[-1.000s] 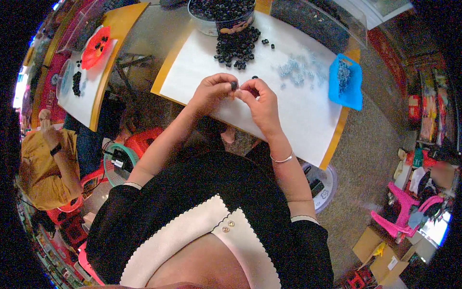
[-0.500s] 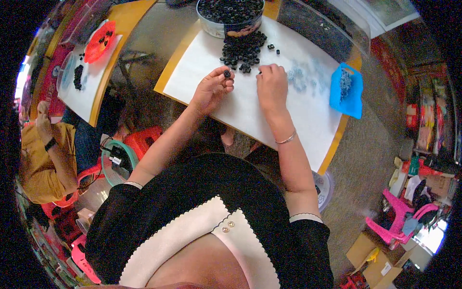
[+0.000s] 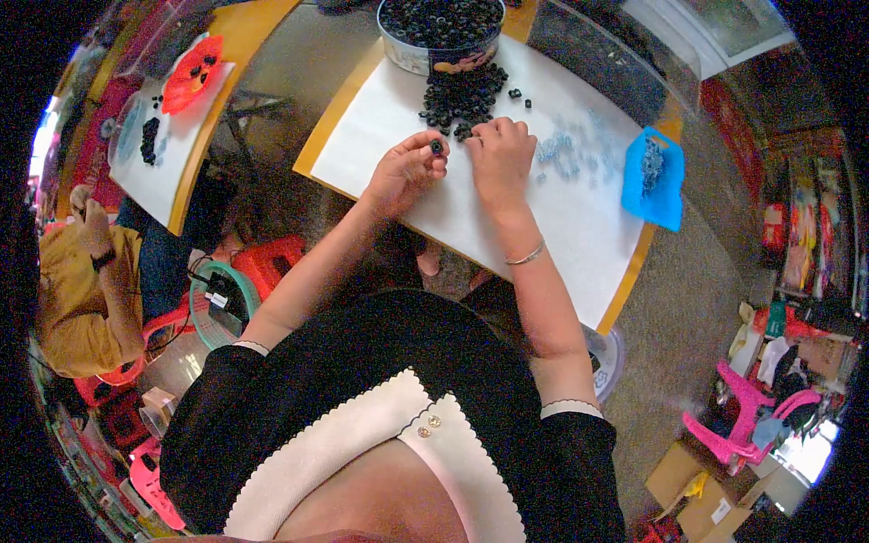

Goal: The person assembles small components by taking black rings and pins from containers and inserting the pins into the rings by hand.

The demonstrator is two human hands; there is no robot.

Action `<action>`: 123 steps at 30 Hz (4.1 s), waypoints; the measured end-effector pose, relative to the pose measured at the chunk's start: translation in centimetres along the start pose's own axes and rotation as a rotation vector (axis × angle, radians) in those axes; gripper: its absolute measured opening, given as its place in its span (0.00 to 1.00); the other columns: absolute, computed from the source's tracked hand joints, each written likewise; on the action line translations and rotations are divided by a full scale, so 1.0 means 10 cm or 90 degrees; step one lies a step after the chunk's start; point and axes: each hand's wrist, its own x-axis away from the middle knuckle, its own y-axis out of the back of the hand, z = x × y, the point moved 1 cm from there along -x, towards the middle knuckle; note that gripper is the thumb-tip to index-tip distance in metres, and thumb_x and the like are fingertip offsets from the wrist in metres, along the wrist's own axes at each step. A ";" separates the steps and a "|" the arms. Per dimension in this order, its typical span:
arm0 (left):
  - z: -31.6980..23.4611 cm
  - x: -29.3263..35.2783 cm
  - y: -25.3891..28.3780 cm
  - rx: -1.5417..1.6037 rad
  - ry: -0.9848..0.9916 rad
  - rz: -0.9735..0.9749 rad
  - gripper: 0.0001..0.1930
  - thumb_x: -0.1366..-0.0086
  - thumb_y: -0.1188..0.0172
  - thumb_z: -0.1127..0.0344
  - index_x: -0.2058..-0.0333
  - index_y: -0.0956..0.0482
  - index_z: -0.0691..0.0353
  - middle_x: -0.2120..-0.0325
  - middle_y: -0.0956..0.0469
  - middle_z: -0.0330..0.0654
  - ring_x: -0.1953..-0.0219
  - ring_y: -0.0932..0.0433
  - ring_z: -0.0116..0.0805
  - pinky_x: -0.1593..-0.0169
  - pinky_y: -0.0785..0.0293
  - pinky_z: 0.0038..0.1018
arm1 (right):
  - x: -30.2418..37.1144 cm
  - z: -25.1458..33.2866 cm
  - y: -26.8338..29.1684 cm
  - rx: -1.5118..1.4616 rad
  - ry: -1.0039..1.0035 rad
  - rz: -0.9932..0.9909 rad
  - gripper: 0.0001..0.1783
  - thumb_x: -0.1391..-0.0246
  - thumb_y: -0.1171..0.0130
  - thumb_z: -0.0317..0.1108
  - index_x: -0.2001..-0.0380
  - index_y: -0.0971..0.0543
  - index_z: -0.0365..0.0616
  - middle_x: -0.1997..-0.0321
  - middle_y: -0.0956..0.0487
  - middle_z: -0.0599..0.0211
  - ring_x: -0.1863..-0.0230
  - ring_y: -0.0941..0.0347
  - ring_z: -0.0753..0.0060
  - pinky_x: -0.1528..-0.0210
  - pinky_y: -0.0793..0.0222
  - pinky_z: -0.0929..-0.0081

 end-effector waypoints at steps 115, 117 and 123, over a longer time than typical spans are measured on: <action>0.01 0.01 -0.03 -0.130 0.072 0.110 0.34 0.43 0.38 0.71 0.40 0.44 0.66 0.59 0.26 0.42 0.64 0.24 0.28 0.60 0.27 0.22 | 0.39 0.39 0.19 -0.690 -0.217 0.091 0.12 0.51 0.44 0.29 0.61 0.23 0.41 0.53 0.28 0.64 0.50 0.32 0.66 0.48 0.35 0.71; 0.00 0.01 -0.11 -0.082 0.061 0.066 0.32 0.42 0.39 0.71 0.41 0.43 0.68 0.62 0.26 0.42 0.70 0.26 0.26 0.65 0.28 0.21 | 0.37 0.35 0.20 -0.676 -0.158 0.115 0.11 0.46 0.48 0.25 0.59 0.24 0.35 0.53 0.31 0.67 0.66 0.31 0.79 0.60 0.33 0.81; -0.01 0.01 -0.12 -0.106 0.067 0.073 0.31 0.41 0.41 0.69 0.41 0.43 0.67 0.60 0.26 0.45 0.68 0.25 0.27 0.63 0.27 0.22 | 0.26 0.25 0.40 -0.517 -0.024 0.138 0.14 0.50 0.44 0.24 0.58 0.24 0.39 0.57 0.28 0.68 0.57 0.30 0.76 0.52 0.34 0.79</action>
